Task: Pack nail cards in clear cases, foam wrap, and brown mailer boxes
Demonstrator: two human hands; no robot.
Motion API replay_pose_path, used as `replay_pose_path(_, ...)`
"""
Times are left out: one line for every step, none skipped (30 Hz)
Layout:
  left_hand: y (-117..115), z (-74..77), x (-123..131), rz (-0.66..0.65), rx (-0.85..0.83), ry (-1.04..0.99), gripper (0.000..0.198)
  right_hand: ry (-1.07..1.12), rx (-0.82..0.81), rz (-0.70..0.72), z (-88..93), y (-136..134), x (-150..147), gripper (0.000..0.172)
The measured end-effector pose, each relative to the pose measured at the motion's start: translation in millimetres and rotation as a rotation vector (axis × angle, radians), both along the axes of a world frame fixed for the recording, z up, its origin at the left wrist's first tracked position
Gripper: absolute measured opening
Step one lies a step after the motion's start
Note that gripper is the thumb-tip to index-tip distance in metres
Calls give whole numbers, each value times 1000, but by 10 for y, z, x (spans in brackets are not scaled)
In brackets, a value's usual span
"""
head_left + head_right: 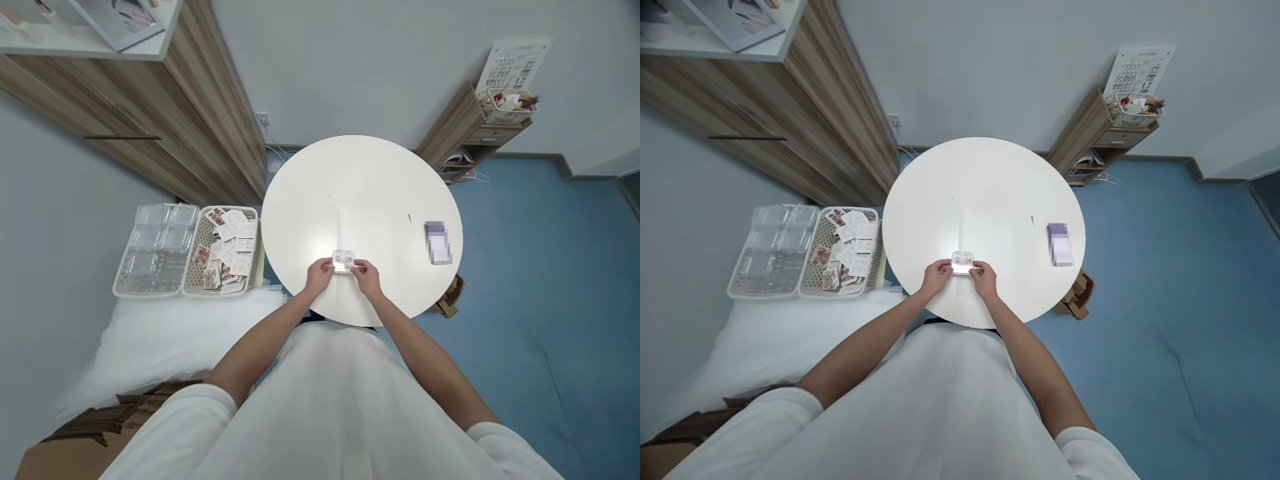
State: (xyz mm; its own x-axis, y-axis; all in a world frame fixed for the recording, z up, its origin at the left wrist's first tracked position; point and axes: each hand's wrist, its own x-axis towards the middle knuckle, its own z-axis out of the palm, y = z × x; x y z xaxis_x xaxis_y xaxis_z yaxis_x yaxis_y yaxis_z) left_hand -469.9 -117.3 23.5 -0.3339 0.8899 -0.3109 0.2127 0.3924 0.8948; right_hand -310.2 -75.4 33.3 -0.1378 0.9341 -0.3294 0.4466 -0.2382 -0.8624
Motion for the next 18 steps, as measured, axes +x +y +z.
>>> replay_pose_path(4,0,112,-13,-14,-15,30,-3,-7,-15,14,1,137,29)
replay_pose_path(6,-1,219,-25,-25,-26,30,-8,-14,-22,24,5,266,27)
replay_pose_path(6,-4,319,-34,-35,-33,29,-14,-22,-23,29,11,386,25)
replay_pose_path(6,-6,412,-42,-44,-36,29,-21,-31,-18,31,19,495,24)
replay_pose_path(6,-8,497,-48,-53,-35,28,-28,-39,-9,27,30,593,23)
replay_pose_path(6,-7,574,-54,-61,-28,28,-33,-46,4,19,42,678,22)
replay_pose_path(6,-5,644,-57,-68,-16,28,-36,-52,19,5,56,752,21)
replay_pose_path(6,-2,707,-58,-73,0,28,-37,-54,37,-13,70,814,20)
replay_pose_path(6,1,763,-56,-78,20,28,-35,-53,56,-35,84,865,20)
replay_pose_path(3,3,813,-51,-81,42,28,-32,-50,76,-60,97,908,19)
replay_pose_path(-2,4,858,-42,-85,66,27,-29,-45,97,-87,107,942,19)
replay_pose_path(-10,3,899,-34,-91,92,27,-26,-41,120,-113,116,971,20)
replay_pose_path(-21,0,935,-26,-100,119,27,-24,-37,144,-139,122,994,20)
replay_pose_path(-34,-6,966,-18,-111,146,27,-25,-36,169,-163,126,1014,21)
replay_pose_path(-49,-13,993,-10,-123,168,27,-27,-36,193,-185,128,1032,21)
replay_pose_path(-64,-21,1015,-3,-135,185,26,-29,-35,217,-205,130,1047,21)
replay_pose_path(-78,-29,1031,6,-146,196,26,-30,-32,238,-225,132,1059,22)
replay_pose_path(-91,-38,1042,12,-152,204,26,-31,-26,261,-244,135,1069,22)
